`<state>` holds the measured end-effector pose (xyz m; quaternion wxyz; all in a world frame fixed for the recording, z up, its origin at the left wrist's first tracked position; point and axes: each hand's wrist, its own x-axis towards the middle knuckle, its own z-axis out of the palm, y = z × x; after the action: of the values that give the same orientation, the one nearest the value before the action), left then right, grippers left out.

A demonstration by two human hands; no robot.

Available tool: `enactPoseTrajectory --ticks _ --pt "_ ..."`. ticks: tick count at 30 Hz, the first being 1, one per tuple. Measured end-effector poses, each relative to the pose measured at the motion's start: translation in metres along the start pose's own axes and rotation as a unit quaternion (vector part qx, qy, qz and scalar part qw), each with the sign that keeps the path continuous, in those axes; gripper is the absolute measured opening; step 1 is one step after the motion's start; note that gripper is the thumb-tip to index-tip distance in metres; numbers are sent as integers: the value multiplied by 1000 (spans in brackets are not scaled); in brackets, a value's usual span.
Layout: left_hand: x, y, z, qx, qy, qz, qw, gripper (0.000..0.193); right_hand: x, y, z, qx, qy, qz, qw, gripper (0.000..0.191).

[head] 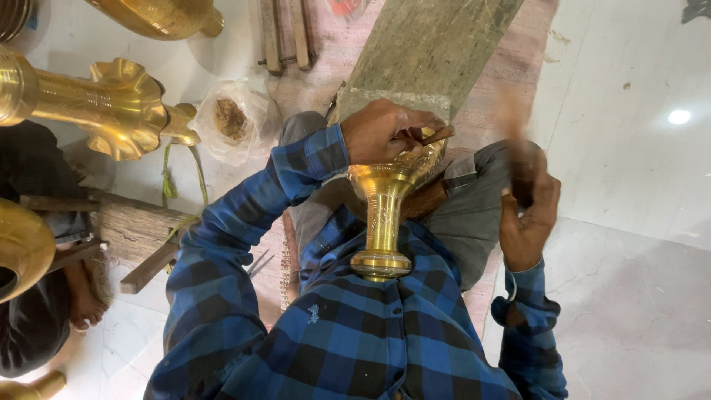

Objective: The person sits on the floor holding a brass vase between their legs and engraves a decorative pattern into its surface. They hold a punch against the metal with one hand and strike it with a wooden mallet in the other, rotating the vase to work around the rim.

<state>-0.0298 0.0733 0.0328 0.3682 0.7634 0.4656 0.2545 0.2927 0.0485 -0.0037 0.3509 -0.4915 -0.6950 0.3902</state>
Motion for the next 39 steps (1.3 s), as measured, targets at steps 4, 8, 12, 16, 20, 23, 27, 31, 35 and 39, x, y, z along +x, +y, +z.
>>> enactPoseTrajectory --ticks 4,8,12,16,20,23,27,31,35,39 --pt "0 3 0 14 15 33 999 52 -1 -2 -6 -54 -35 -36 997 75" --pt "-1 6 -2 22 -9 8 1000 58 -3 2 -5 23 1 -63 998 71" --pt "-1 9 -3 -29 1 -6 1000 61 -5 7 1 98 -4 15 995 68" --pt "-1 8 -3 13 -5 1 1000 57 -6 5 -2 99 17 -15 995 69" --pt "-7 7 0 16 -4 8 1000 52 -7 3 -6 -117 -37 -60 991 78" --pt "-10 7 1 11 22 31 999 52 -8 4 -4 -104 0 -38 994 74" --pt "-12 8 3 -10 15 -23 1000 48 -7 5 0 7 17 90 996 77" --pt "-17 8 0 -8 9 -18 1000 56 -10 4 2 47 23 -27 998 72" --pt "-25 10 1 -8 34 -11 999 53 -11 5 4 227 38 -4 973 72" --pt "-24 11 2 -28 54 7 998 52 -11 8 4 89 16 -44 995 58"
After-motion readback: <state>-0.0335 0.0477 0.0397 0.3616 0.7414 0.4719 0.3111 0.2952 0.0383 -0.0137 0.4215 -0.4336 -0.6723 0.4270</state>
